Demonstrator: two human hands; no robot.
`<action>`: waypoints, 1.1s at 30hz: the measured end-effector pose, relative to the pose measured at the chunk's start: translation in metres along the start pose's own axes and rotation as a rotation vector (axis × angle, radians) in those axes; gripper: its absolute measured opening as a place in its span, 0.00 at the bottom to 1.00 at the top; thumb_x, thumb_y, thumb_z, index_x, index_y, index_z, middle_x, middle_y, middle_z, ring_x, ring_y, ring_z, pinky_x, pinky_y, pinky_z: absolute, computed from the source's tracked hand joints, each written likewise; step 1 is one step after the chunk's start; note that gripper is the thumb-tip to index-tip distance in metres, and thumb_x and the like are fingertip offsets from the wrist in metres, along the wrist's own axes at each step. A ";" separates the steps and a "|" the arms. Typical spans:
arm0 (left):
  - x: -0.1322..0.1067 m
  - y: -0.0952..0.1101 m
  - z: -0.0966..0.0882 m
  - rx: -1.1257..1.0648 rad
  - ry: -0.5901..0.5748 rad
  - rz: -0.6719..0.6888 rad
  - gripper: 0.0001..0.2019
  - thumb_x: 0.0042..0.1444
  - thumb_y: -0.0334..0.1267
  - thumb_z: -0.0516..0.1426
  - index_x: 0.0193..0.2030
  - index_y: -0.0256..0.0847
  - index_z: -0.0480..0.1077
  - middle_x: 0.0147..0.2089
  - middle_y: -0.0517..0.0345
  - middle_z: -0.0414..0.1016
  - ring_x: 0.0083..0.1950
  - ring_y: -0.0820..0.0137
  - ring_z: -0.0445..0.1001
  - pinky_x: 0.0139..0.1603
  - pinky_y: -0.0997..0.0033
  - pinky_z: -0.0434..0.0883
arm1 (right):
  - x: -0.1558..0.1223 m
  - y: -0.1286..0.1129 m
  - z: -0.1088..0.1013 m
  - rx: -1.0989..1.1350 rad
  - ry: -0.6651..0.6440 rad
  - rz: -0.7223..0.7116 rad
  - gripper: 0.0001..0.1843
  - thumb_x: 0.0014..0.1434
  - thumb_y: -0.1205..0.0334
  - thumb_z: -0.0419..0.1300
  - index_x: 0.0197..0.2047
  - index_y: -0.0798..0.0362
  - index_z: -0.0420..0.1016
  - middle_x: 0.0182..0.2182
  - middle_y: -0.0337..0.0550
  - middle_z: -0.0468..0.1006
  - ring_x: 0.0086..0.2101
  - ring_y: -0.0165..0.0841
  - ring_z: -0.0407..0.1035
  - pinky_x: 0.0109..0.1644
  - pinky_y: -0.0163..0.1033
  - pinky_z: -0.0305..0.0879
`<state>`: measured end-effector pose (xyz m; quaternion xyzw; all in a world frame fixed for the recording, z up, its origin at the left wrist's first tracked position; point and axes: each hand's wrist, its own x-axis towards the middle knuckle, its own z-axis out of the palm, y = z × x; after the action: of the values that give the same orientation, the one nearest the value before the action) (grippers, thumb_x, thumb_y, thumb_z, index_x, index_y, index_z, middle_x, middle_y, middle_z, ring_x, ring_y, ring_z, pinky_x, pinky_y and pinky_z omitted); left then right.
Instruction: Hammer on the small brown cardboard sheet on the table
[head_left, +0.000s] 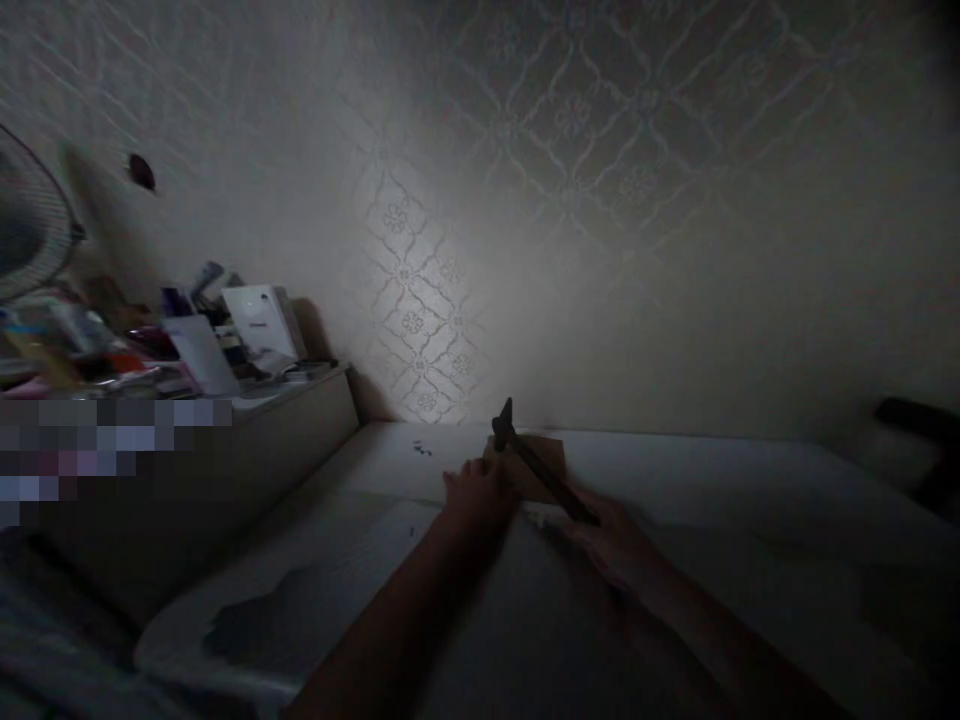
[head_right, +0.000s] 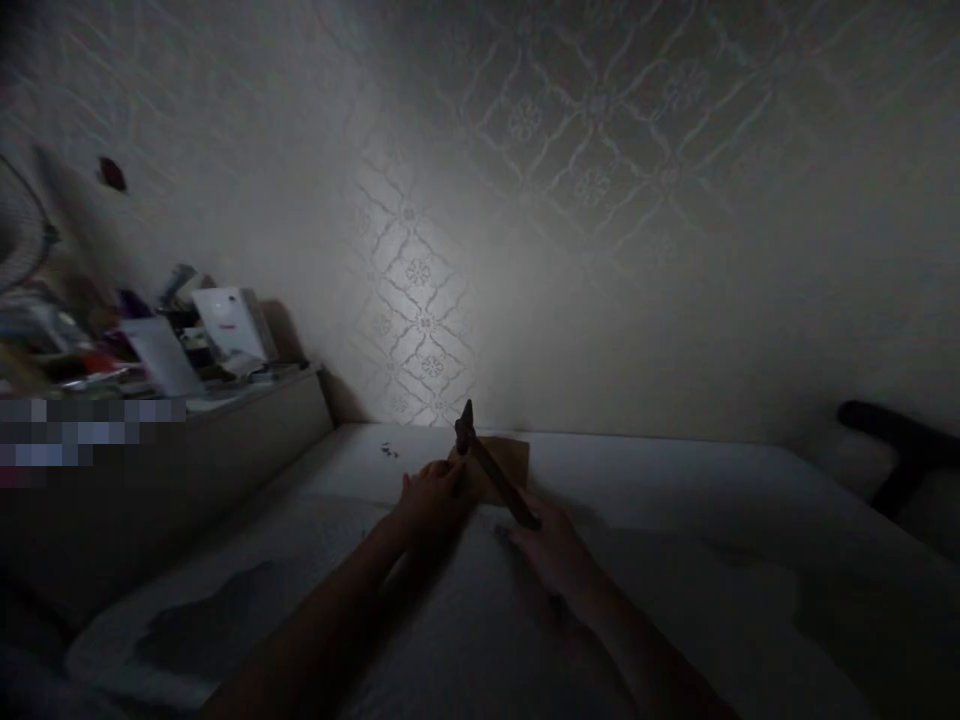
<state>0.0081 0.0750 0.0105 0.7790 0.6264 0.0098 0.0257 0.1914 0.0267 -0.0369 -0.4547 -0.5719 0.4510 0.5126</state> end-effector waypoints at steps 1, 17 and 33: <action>0.000 0.000 0.000 -0.003 0.003 0.004 0.29 0.65 0.56 0.44 0.67 0.43 0.59 0.66 0.40 0.62 0.68 0.50 0.59 0.64 0.34 0.55 | 0.000 0.001 0.000 0.012 -0.010 0.006 0.29 0.44 0.63 0.61 0.53 0.52 0.79 0.38 0.43 0.83 0.38 0.39 0.77 0.39 0.38 0.72; 0.000 0.000 -0.001 -0.015 -0.008 0.002 0.30 0.65 0.56 0.44 0.68 0.44 0.57 0.67 0.41 0.61 0.68 0.51 0.58 0.64 0.33 0.54 | 0.003 0.001 0.001 0.075 -0.036 -0.013 0.30 0.42 0.65 0.60 0.52 0.52 0.79 0.48 0.43 0.81 0.50 0.43 0.73 0.55 0.45 0.68; 0.000 0.000 -0.002 -0.007 -0.018 -0.007 0.30 0.65 0.56 0.44 0.68 0.44 0.57 0.68 0.41 0.60 0.69 0.50 0.57 0.64 0.34 0.54 | 0.002 0.002 0.001 0.074 -0.003 0.011 0.32 0.41 0.66 0.59 0.53 0.54 0.79 0.44 0.44 0.82 0.44 0.42 0.75 0.48 0.42 0.71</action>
<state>0.0083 0.0748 0.0123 0.7769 0.6287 0.0048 0.0340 0.1902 0.0289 -0.0387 -0.4378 -0.5529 0.4754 0.5260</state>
